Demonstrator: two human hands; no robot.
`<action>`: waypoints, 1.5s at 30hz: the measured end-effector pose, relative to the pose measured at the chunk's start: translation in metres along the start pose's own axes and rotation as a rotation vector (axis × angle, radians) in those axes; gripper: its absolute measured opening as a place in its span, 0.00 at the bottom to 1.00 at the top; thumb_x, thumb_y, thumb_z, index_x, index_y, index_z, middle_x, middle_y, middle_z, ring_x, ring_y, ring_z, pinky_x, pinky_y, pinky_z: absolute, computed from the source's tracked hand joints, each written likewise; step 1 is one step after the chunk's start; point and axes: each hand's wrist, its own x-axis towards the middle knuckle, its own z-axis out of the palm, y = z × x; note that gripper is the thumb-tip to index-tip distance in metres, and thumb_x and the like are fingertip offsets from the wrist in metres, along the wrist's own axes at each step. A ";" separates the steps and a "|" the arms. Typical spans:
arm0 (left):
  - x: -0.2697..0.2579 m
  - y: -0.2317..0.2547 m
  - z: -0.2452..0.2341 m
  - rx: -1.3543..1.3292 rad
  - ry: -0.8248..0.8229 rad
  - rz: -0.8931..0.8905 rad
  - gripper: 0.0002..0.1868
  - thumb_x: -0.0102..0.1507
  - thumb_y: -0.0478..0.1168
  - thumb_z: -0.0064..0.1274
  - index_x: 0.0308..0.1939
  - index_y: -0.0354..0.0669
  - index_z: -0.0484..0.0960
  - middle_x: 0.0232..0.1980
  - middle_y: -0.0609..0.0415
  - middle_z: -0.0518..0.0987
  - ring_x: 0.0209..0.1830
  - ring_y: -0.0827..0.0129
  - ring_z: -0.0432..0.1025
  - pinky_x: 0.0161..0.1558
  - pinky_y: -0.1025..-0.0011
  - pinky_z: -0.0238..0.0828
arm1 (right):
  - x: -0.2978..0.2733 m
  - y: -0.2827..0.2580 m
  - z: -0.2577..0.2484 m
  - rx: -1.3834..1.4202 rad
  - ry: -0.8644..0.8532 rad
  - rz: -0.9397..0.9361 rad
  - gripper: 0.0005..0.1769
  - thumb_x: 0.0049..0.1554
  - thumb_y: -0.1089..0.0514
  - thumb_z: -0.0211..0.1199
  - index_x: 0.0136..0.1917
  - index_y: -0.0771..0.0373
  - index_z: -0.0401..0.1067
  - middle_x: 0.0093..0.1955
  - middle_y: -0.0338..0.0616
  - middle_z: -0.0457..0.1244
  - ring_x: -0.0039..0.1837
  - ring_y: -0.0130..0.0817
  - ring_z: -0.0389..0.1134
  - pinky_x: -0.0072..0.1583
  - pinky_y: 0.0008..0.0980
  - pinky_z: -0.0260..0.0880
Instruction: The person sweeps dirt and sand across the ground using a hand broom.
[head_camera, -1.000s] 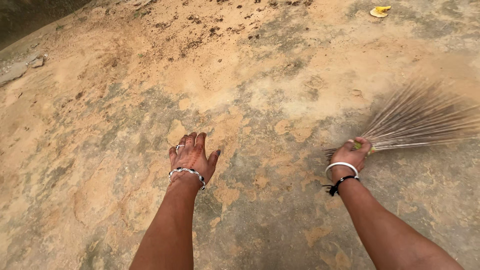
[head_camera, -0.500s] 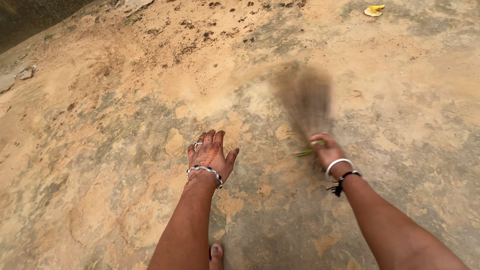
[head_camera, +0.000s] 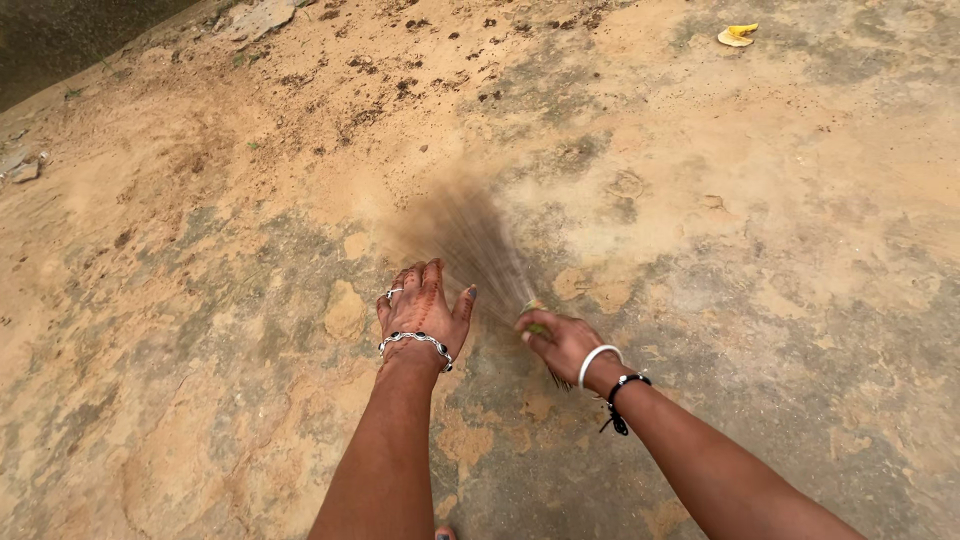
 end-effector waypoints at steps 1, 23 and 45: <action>0.002 0.003 0.001 0.000 0.015 0.019 0.36 0.66 0.63 0.37 0.75 0.57 0.51 0.77 0.58 0.53 0.79 0.65 0.45 0.75 0.50 0.39 | 0.005 -0.004 -0.001 -0.061 -0.219 0.118 0.12 0.63 0.46 0.55 0.58 0.44 0.72 0.66 0.47 0.64 0.43 0.15 0.60 0.43 0.20 0.64; 0.022 0.102 0.027 -0.017 -0.024 0.220 0.34 0.66 0.62 0.40 0.73 0.56 0.56 0.77 0.60 0.56 0.78 0.65 0.48 0.74 0.53 0.44 | -0.101 0.127 -0.160 -0.042 0.177 0.672 0.17 0.59 0.41 0.53 0.60 0.42 0.70 0.63 0.48 0.67 0.66 0.48 0.66 0.65 0.45 0.66; -0.019 0.307 0.084 -0.004 -0.139 0.719 0.35 0.66 0.63 0.39 0.73 0.56 0.55 0.77 0.56 0.54 0.77 0.63 0.47 0.73 0.51 0.42 | -0.333 0.180 -0.233 -0.244 0.083 0.801 0.18 0.60 0.38 0.49 0.61 0.38 0.68 0.43 0.42 0.71 0.41 0.35 0.72 0.50 0.43 0.68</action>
